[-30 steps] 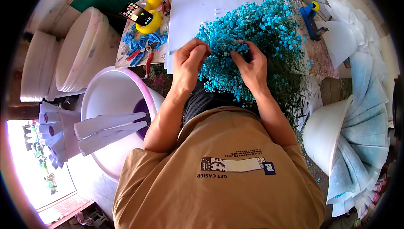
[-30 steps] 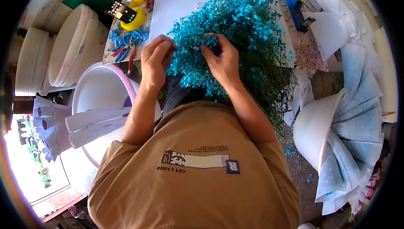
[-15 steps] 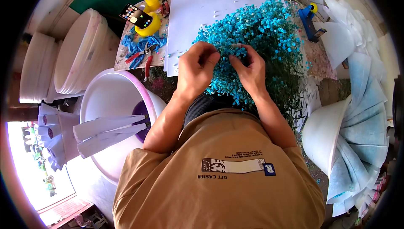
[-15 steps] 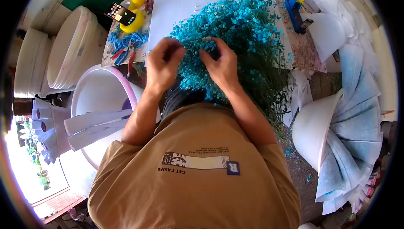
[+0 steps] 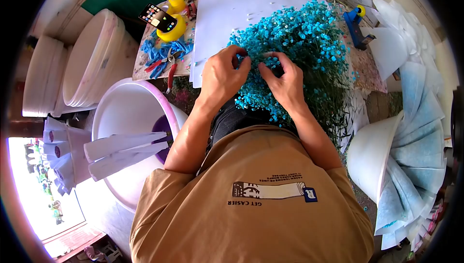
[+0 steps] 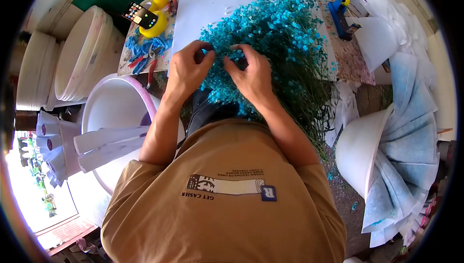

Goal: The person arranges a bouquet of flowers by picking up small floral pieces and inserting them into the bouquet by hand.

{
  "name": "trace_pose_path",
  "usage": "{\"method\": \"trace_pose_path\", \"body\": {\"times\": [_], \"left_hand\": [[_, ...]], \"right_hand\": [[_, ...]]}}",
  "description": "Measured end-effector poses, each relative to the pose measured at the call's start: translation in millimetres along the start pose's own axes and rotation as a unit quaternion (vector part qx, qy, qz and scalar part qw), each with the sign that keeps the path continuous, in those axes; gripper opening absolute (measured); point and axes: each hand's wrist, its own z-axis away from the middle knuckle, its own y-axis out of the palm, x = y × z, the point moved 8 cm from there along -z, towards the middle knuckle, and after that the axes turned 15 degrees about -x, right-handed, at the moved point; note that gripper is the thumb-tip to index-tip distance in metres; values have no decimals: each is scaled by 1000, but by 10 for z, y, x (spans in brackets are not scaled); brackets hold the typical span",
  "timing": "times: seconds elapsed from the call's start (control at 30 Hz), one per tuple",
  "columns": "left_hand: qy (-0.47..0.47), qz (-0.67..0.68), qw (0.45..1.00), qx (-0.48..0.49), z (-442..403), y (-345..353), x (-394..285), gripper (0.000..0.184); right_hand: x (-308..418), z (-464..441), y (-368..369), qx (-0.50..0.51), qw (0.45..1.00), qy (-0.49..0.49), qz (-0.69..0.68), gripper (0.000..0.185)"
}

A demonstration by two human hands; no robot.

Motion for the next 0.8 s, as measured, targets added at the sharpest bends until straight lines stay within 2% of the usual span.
{"method": "trace_pose_path", "body": {"times": [0.03, 0.17, 0.23, 0.3, 0.47, 0.53, 0.73, 0.8], "left_hand": [[43, -25, 999, -13, 8, -4, -6, 27], [69, -21, 997, -30, 39, 9, 52, 28], [40, -24, 999, -7, 43, 21, 76, 27], [25, -18, 1000, 0, 39, 11, 55, 28], [-46, -27, 998, 45, -9, 56, 86, 31], [62, -63, 996, -14, -26, 47, 43, 34], [127, -80, 986, -69, 35, 22, -33, 30], [119, -90, 987, -63, 34, 28, -33, 29]], "right_hand": [[6, -7, 4, 3, 1000, -1, -1, 26], [35, -26, -20, -10, 999, -21, 27, 16], [28, -25, -16, -14, 999, -24, 34, 14], [82, -16, -38, -44, 996, -75, 17, 14], [88, 19, -37, -40, 996, -75, 10, 14], [64, 25, -26, -37, 997, -70, 9, 14], [19, 41, -15, -42, 996, -83, 12, 16], [19, 46, -4, -42, 994, -103, 16, 16]]}}
